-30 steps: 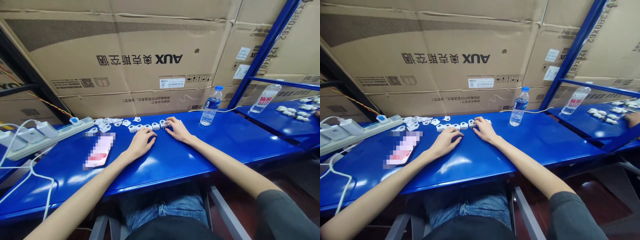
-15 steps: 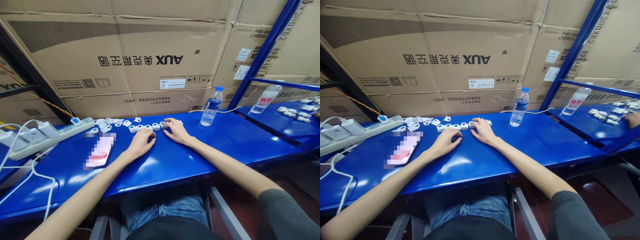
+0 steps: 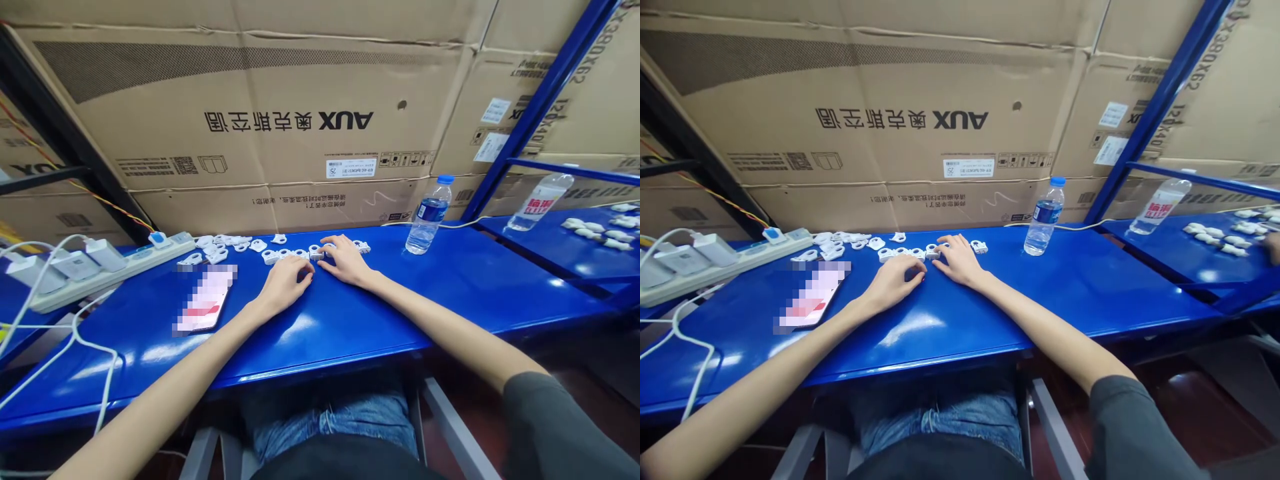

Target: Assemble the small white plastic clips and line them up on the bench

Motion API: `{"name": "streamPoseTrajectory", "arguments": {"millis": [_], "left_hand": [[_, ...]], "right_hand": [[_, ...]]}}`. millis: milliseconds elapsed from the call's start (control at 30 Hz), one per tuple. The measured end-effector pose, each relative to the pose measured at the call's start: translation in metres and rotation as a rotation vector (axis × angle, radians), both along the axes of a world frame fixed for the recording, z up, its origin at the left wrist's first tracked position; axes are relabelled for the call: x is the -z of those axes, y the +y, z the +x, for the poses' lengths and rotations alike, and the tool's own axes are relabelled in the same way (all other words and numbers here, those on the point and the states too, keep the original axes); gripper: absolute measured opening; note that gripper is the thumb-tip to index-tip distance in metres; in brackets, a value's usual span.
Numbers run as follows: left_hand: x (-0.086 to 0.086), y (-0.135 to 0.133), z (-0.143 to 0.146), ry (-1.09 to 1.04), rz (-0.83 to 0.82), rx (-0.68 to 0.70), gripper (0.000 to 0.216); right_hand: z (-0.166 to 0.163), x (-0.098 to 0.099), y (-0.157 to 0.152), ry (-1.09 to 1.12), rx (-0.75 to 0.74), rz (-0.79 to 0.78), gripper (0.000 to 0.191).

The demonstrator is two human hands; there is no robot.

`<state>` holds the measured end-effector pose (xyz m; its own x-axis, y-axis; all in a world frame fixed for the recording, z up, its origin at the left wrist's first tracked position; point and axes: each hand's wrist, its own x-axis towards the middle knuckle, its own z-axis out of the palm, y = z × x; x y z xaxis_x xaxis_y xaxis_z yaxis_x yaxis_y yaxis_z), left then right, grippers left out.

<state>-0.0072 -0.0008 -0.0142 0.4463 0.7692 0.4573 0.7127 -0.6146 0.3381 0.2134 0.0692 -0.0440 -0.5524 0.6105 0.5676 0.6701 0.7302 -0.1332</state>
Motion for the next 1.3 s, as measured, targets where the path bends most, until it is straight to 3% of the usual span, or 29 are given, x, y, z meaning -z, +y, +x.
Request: {"name": "streamPoseTrajectory", "arguments": {"millis": [233,433,767,1300], "left_hand": [[-0.001,-0.002,0.002,-0.073,-0.072,-0.011,0.014],[-0.007,-0.002,0.006,-0.373,-0.135,-0.049,0.013],[-0.018,0.003,0.003,-0.833,-0.262,-0.038,0.032],[-0.016,0.004,0.003,-0.919,-0.273,-0.035,0.027]], "right_hand": [[0.0,-0.003,-0.001,0.124,-0.009,-0.054,0.027],[0.0,-0.01,-0.008,0.157,-0.044,0.023,0.027],[0.001,-0.023,-0.03,0.091,-0.126,0.204,0.027],[-0.001,-0.025,-0.037,0.124,-0.145,0.249,0.028]]}}
